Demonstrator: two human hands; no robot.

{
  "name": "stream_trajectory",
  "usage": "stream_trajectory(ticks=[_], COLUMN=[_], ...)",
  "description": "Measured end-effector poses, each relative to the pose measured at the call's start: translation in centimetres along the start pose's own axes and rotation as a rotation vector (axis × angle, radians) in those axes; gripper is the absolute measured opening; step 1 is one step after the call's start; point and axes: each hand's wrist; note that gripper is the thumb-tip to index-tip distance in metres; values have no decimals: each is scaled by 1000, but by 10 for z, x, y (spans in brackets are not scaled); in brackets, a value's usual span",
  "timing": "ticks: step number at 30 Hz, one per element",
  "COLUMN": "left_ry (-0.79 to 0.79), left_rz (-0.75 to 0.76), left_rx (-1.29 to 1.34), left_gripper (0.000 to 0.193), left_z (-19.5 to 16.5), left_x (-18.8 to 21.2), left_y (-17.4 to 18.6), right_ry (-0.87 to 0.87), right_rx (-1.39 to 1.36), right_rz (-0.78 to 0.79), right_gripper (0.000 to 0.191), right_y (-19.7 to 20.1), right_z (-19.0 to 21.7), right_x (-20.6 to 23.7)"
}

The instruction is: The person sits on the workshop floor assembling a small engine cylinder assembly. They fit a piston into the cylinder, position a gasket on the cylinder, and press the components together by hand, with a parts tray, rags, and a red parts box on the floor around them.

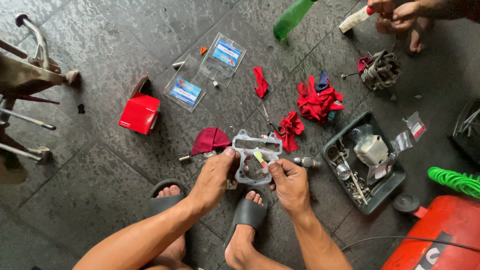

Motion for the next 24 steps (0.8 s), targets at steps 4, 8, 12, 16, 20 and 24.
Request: stream_trajectory(ticks=[4,8,12,16,20,24], left_ry=[79,56,16,27,79,77], left_rz=[98,41,38,72,86,156], left_rx=[-216,-248,-239,-261,-154,-213], left_gripper=[36,35,36,36,36,24], left_z=[4,1,-3,-3,-1,2], left_x=[3,4,5,8,7,7], left_y=[-2,-3,-6,-9,-10,-13], right_ry=[39,27,49,37,51,56], right_rx=[-18,-312,-95,-95,-43,-30], right_rz=[-102,128,159,40,-67,-138], right_gripper=[45,48,28,32,43,46], right_y=[1,3,0,-5,-10,-13], right_z=[3,7,4,-4,-7,-7], right_x=[-3,3,9,9,8,9])
Point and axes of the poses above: each hand's wrist, its own x-axis away from the middle knuckle, its own y-axis out of the back of the hand, z = x × y, and after that the axes turned 3 degrees about z, right-handed
